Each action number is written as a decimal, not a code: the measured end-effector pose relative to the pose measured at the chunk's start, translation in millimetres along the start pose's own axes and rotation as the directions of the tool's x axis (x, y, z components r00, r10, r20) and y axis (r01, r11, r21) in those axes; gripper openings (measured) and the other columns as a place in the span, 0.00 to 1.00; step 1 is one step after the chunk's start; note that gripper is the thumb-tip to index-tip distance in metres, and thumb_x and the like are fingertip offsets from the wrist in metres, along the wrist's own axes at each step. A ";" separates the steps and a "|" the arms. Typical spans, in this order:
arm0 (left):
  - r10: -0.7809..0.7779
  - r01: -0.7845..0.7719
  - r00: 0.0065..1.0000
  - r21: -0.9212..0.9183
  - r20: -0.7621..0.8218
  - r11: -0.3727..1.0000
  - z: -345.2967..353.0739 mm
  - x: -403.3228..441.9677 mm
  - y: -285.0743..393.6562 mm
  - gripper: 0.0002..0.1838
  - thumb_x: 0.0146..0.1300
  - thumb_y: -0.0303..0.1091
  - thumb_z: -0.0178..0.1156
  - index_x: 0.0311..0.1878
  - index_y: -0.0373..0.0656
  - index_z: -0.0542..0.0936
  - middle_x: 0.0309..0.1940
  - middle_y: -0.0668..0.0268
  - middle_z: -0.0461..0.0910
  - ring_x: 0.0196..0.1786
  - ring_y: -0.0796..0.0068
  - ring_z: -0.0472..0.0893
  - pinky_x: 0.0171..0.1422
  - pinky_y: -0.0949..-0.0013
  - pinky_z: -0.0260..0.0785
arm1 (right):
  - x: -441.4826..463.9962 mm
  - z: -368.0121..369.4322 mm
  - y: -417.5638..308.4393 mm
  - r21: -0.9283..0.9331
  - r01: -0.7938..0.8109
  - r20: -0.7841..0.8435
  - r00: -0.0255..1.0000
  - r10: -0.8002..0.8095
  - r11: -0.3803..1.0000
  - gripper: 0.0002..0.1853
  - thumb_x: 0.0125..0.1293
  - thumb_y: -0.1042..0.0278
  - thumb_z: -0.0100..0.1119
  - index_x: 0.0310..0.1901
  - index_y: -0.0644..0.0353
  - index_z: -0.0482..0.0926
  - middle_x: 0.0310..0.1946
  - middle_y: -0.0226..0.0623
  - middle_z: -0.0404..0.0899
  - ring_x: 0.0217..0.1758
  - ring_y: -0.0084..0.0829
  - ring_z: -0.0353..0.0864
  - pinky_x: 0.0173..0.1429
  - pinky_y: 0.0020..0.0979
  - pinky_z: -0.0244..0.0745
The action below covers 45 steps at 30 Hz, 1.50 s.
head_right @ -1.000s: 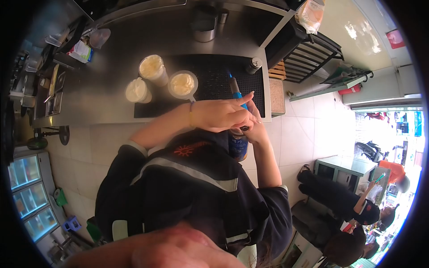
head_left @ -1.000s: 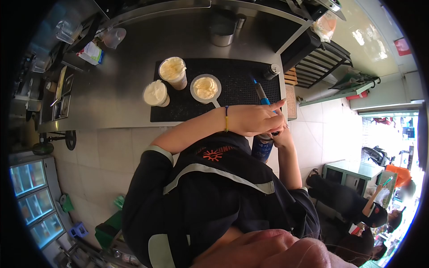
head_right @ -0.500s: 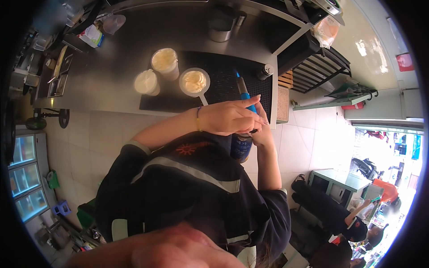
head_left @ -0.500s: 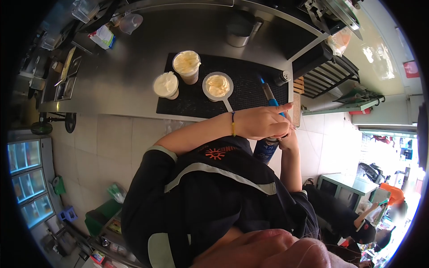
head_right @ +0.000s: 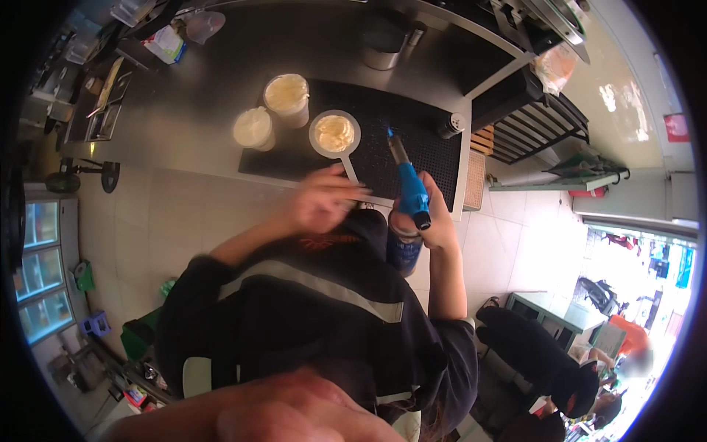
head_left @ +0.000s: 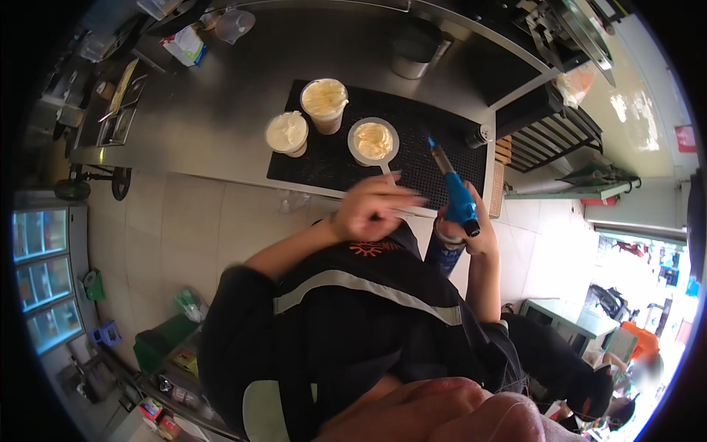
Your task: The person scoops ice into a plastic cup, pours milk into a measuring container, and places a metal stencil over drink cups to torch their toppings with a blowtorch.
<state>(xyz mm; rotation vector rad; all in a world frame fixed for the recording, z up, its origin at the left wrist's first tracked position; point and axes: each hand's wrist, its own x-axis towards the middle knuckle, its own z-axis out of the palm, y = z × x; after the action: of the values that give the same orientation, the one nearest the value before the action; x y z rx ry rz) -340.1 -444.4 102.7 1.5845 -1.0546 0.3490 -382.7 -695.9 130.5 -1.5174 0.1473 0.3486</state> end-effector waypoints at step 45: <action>-0.500 0.646 0.604 0.013 -0.621 0.763 56.3 -99.0 -168.0 0.15 0.46 0.35 0.72 0.38 0.41 0.83 0.28 0.62 0.81 0.29 0.67 0.82 0.36 0.68 0.73 | 45.7 36.1 -26.3 -0.042 -0.216 0.259 0.941 0.220 0.975 0.38 0.32 0.73 0.77 0.51 0.59 0.69 0.32 0.33 0.78 0.38 0.28 0.81 0.47 0.30 0.76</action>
<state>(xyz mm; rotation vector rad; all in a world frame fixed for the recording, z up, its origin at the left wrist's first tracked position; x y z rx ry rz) -282.2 -459.6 -91.2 1.7674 0.0253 0.4821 -335.7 -654.5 143.3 -1.4553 0.1034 0.7257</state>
